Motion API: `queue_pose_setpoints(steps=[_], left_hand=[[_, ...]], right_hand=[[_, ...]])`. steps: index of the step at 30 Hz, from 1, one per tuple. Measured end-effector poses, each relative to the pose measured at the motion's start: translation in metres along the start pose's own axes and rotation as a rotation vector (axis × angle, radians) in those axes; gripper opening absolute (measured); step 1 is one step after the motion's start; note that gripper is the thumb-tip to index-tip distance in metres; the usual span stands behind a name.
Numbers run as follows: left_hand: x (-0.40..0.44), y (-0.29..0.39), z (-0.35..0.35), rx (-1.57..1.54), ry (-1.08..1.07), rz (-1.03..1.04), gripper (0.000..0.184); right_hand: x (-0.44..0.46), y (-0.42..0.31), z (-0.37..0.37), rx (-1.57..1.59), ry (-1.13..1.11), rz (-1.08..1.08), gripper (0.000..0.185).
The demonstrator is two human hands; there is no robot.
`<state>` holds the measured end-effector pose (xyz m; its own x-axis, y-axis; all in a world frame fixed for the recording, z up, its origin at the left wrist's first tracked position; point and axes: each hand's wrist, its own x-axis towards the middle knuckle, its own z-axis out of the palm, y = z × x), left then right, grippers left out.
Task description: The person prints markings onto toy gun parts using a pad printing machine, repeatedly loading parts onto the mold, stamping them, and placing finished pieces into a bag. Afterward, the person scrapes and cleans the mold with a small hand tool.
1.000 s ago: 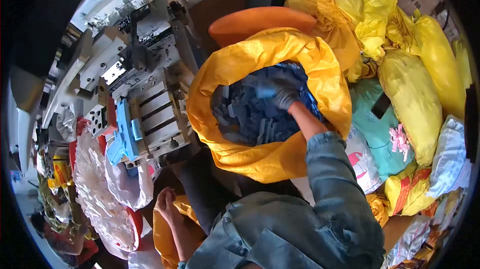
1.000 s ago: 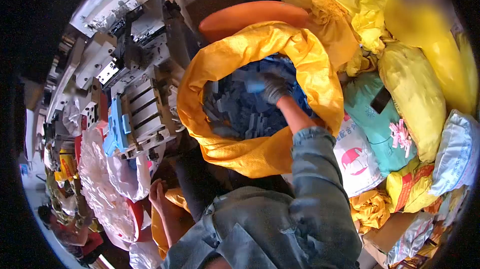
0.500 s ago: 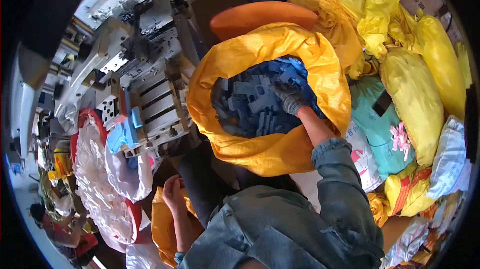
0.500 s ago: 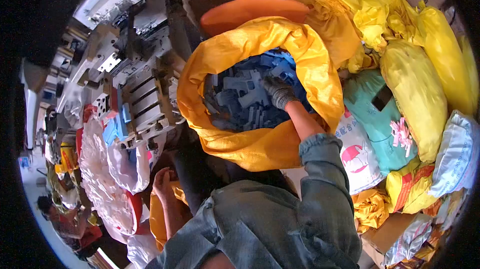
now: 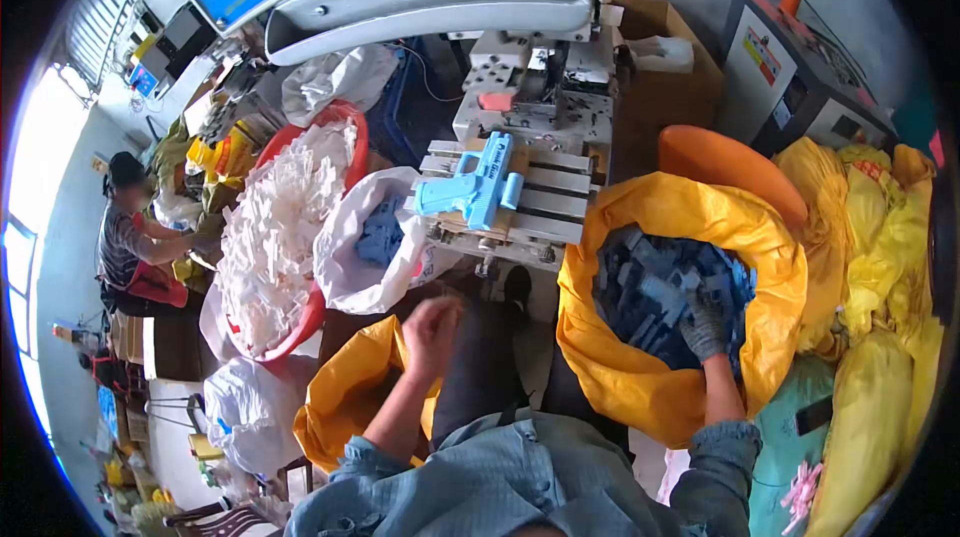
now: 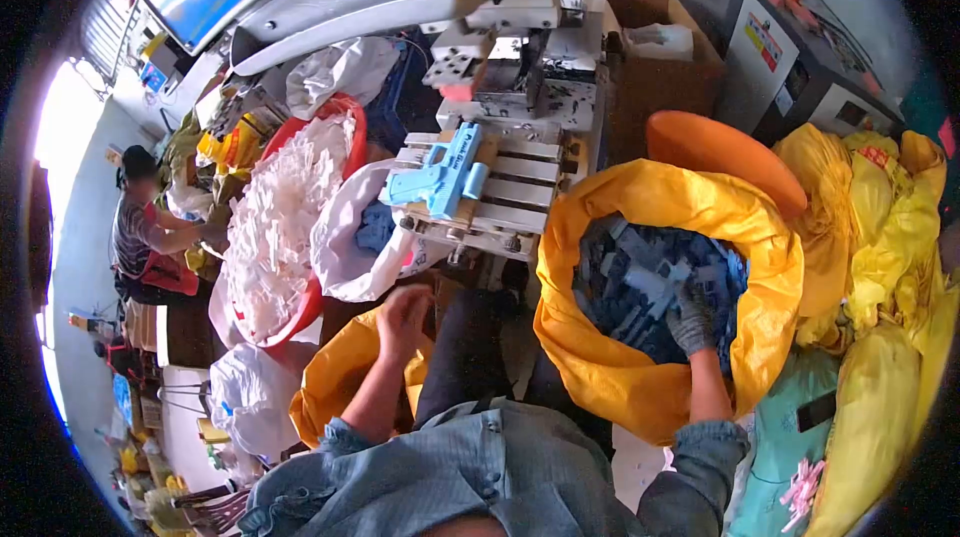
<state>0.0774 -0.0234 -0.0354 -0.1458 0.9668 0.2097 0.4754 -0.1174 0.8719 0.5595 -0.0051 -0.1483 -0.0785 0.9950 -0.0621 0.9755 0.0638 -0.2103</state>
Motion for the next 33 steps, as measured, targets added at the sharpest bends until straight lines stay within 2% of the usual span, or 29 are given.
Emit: queue_pose_setpoints(steps=[2, 3, 4, 5, 6, 7, 8, 10, 11, 12, 13, 14, 16, 18, 19, 20, 21, 23, 24, 26, 28, 30, 31, 32, 33], left_hand=[[0.031, -0.01, -0.008, 0.192, 0.221, 0.228, 0.014], [0.054, 0.026, -0.016, 0.324, 0.285, 0.427, 0.017], [0.073, 0.046, -0.018, 0.344, 0.357, 0.501, 0.024], [0.089, 0.061, -0.019, 0.346, 0.375, 0.556, 0.029], [0.106, 0.066, -0.017, 0.374, 0.398, 0.563, 0.031], [0.122, 0.068, -0.013, 0.386, 0.386, 0.577, 0.028], [0.136, 0.069, -0.006, 0.368, 0.344, 0.502, 0.021], [0.161, 0.066, 0.004, 0.408, 0.183, 0.441, 0.018], [0.167, 0.069, 0.003, 0.397, 0.186, 0.443, 0.018], [0.17, 0.074, 0.001, 0.418, 0.208, 0.465, 0.021], [0.174, 0.076, -0.001, 0.44, 0.228, 0.487, 0.027], [0.179, 0.075, -0.004, 0.406, 0.328, 0.616, 0.034], [0.175, 0.088, -0.027, 0.35, 0.488, 0.537, 0.034], [0.157, 0.088, -0.056, 0.217, 0.56, 0.212, 0.025], [0.146, 0.078, -0.066, 0.169, 0.596, 0.199, 0.026], [0.132, 0.063, -0.077, 0.121, 0.631, 0.187, 0.028], [0.117, 0.036, -0.089, 0.201, 0.623, 0.154, 0.028], [0.077, -0.011, -0.112, 0.362, 0.544, 0.014, 0.029], [0.054, -0.024, -0.117, 0.423, 0.585, 0.01, 0.03], [0.004, -0.088, -0.136, 0.475, 0.603, -0.106, 0.036], [-0.04, -0.103, -0.148, 0.554, 0.562, -0.224, 0.039], [-0.078, -0.127, -0.156, 0.613, 0.488, -0.383, 0.031], [-0.092, -0.147, -0.158, 0.619, 0.444, -0.373, 0.031], [-0.104, -0.169, -0.158, 0.691, 0.476, -0.347, 0.031], [-0.114, -0.182, -0.162, 0.764, 0.496, -0.317, 0.032]], right_hand=[[-0.006, 0.013, -0.001, 0.307, 0.14, 0.007, 0.055], [-0.009, 0.012, -0.009, 0.411, 0.307, -0.133, 0.051], [-0.013, 0.005, -0.024, 0.398, 0.31, -0.134, 0.051], [-0.018, -0.005, -0.039, 0.738, 0.274, -0.004, 0.049], [-0.026, -0.018, -0.056, 1.078, 0.231, 0.131, 0.047], [-0.028, -0.038, -0.082, 0.961, 0.283, 0.026, 0.043], [-0.022, -0.045, -0.086, 0.952, 0.29, 0.026, 0.043], [-0.01, -0.058, -0.095, 1.58, 0.211, 0.004, 0.042], [0.002, -0.076, -0.11, 1.83, 0.155, -0.062, 0.043], [0.002, -0.119, -0.145, 1.739, 0.197, -0.116, 0.043], [0.008, -0.142, -0.159, 1.517, 0.224, -0.123, 0.042], [0.016, -0.162, -0.17, 1.298, 0.242, -0.125, 0.042], [0.037, -0.208, -0.185, 1.167, 0.32, -0.212, 0.039], [0.071, -0.234, -0.185, 0.855, 0.357, -0.453, 0.039], [0.083, -0.254, -0.192, 0.708, 0.402, -0.539, 0.039], [0.093, -0.273, -0.198, 0.56, 0.446, -0.621, 0.039], [0.105, -0.285, -0.198, 0.563, 0.447, -0.623, 0.039], [0.128, -0.302, -0.186, 0.284, 0.291, -0.655, 0.04], [0.134, -0.307, -0.178, 0.288, 0.291, -0.656, 0.04], [0.144, -0.312, -0.166, 0.037, 0.221, -0.585, 0.038], [0.152, -0.313, -0.174, -0.043, 0.12, -0.561, 0.04], [0.154, -0.305, -0.175, -0.019, 0.217, -0.712, 0.039], [0.151, -0.304, -0.176, -0.036, 0.229, -0.713, 0.04], [0.152, -0.296, -0.165, -0.03, 0.429, -0.8, 0.039], [0.144, -0.287, -0.169, 0.071, 0.362, -0.744, 0.038]])
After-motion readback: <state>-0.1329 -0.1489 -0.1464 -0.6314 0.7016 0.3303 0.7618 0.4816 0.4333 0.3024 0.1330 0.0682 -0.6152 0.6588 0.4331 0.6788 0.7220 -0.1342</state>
